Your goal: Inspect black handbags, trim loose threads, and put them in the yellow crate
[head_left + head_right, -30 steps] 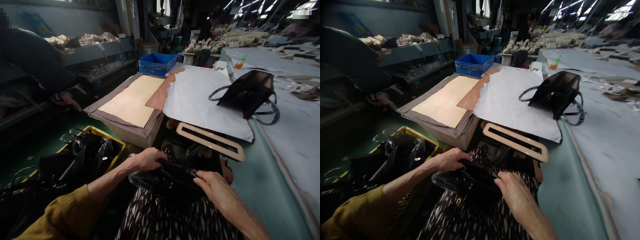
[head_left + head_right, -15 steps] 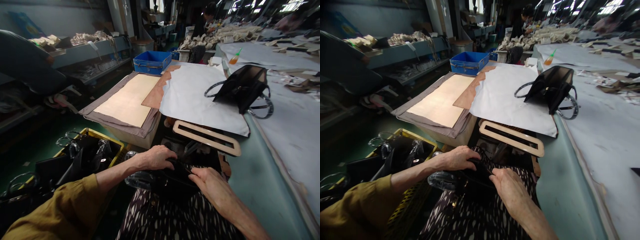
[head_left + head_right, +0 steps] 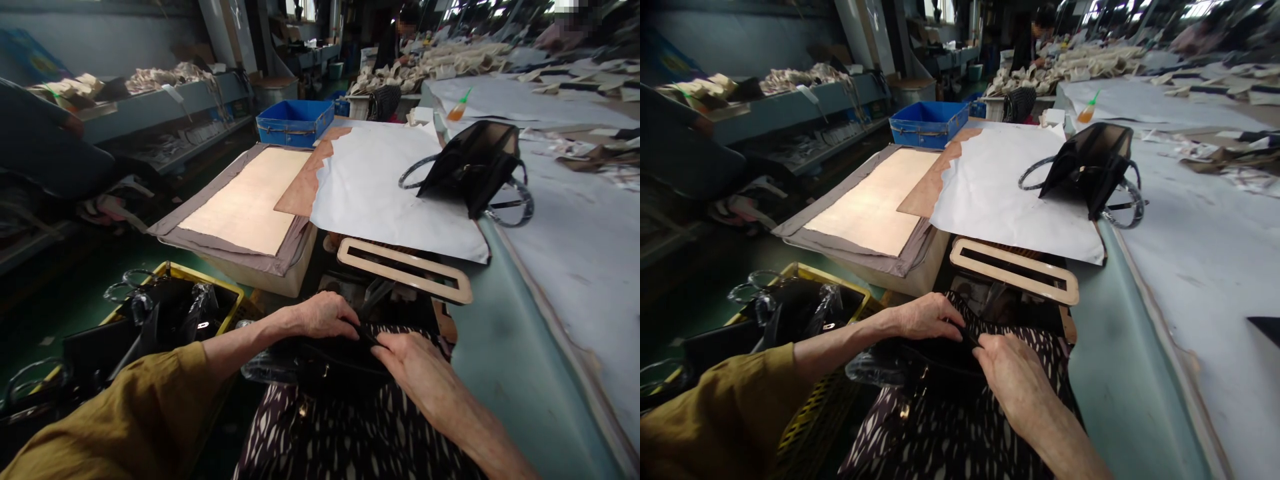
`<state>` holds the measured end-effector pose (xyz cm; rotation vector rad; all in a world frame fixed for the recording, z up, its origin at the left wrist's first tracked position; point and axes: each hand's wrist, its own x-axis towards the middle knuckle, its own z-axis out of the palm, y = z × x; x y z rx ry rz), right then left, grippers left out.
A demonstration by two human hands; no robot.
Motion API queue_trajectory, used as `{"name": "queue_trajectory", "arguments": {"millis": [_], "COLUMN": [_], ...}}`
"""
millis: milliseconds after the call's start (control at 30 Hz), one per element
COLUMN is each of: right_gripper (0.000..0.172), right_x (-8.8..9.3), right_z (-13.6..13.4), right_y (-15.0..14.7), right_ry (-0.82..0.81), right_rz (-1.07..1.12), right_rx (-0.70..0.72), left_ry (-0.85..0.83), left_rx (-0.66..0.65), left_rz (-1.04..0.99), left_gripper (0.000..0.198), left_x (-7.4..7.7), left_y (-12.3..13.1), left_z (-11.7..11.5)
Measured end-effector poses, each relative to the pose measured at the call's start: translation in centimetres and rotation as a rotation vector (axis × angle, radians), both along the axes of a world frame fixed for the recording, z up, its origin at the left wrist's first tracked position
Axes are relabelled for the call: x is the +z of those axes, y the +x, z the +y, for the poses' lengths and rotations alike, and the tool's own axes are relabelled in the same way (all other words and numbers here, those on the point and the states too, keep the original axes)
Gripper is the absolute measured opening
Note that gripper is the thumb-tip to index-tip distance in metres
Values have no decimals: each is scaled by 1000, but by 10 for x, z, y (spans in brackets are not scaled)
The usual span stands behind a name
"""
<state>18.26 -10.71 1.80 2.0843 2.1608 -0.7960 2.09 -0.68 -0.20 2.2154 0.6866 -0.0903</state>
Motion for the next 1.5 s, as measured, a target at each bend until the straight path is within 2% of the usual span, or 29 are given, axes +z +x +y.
{"name": "queue_trajectory", "arguments": {"millis": [233, 400, 533, 667, 767, 900, 1067, 1267, 1400, 1500], "right_gripper": [23, 15, 19, 22, 22, 26, 27, 19, 25, 25], "right_x": [-4, -3, -5, -7, -8, -9, -12, -13, -8, -8], "right_z": [-4, 0, 5, 6, 5, 6, 9, 14, 22, 31], "right_y": [0, -11, -15, -11, -7, -6, -5, -9, -16, -20], "right_ry": [29, 66, 97, 127, 142, 129, 104, 59, 49, -16], "right_rz": [-15, -174, -183, -147, -118, -82, -119, -71, 116, 308], "right_rx": [-28, -45, 55, 105, 103, 83, 87, 15, -44, -48], "left_ry": [269, 329, 322, 214, 99, 44, -67, -291, -331, -400], "left_rx": [9, -2, -21, -28, 14, 178, 362, 487, 517, 503], "left_rz": [102, 154, 162, 128, 108, 169, 164, 66, 19, -24], "left_gripper": [17, 19, 20, 20, 20, 34, 30, 34, 38, 41], "left_x": [-1, 2, 2, 7, 14, 18, 6, -9, -13, -14], "left_y": [7, 11, 14, 6, -13, -50, -82, -87, -87, -89], "left_z": [-14, -22, -24, -21, -17, -12, -15, -26, -28, -26]}}
